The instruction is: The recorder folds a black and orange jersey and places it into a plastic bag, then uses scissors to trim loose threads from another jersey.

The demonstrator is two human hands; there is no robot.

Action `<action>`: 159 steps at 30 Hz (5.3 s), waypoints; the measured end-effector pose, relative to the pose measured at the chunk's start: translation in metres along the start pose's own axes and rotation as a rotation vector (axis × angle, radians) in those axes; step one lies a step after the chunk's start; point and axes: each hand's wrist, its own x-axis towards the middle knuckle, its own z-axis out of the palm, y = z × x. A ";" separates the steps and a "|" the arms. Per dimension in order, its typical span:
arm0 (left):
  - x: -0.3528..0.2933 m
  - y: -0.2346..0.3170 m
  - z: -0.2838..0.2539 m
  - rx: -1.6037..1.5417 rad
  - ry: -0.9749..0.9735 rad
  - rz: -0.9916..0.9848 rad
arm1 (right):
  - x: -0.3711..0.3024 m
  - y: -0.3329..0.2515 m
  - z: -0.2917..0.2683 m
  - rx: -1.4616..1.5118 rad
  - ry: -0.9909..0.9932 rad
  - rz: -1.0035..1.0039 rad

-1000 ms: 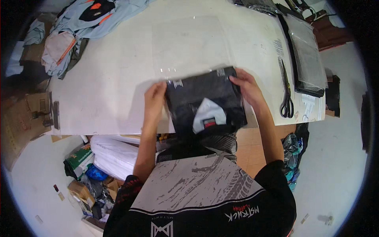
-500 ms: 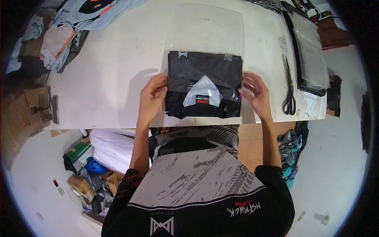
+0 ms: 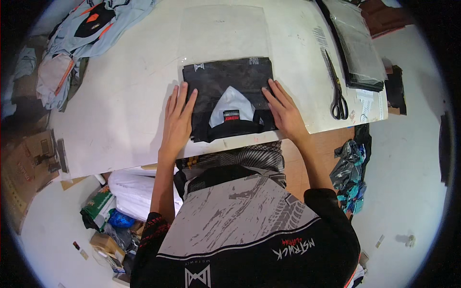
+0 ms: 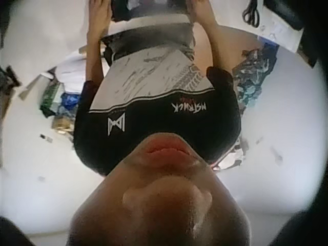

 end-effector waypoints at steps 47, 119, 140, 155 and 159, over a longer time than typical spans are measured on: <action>-0.050 -0.005 -0.065 -0.179 -0.298 0.101 | -0.012 -0.044 -0.034 0.044 -0.308 0.100; 0.100 -0.075 0.025 -0.632 0.391 -0.226 | 0.121 0.067 0.049 0.414 0.350 0.169; 0.045 0.032 0.048 0.188 0.192 -0.160 | 0.067 -0.035 0.080 -0.255 0.109 0.018; 0.041 0.029 0.055 0.147 0.178 -0.177 | 0.060 -0.026 0.089 -0.286 0.095 0.037; 0.040 0.026 0.053 0.100 0.198 -0.186 | 0.061 -0.031 0.079 -0.256 0.004 0.074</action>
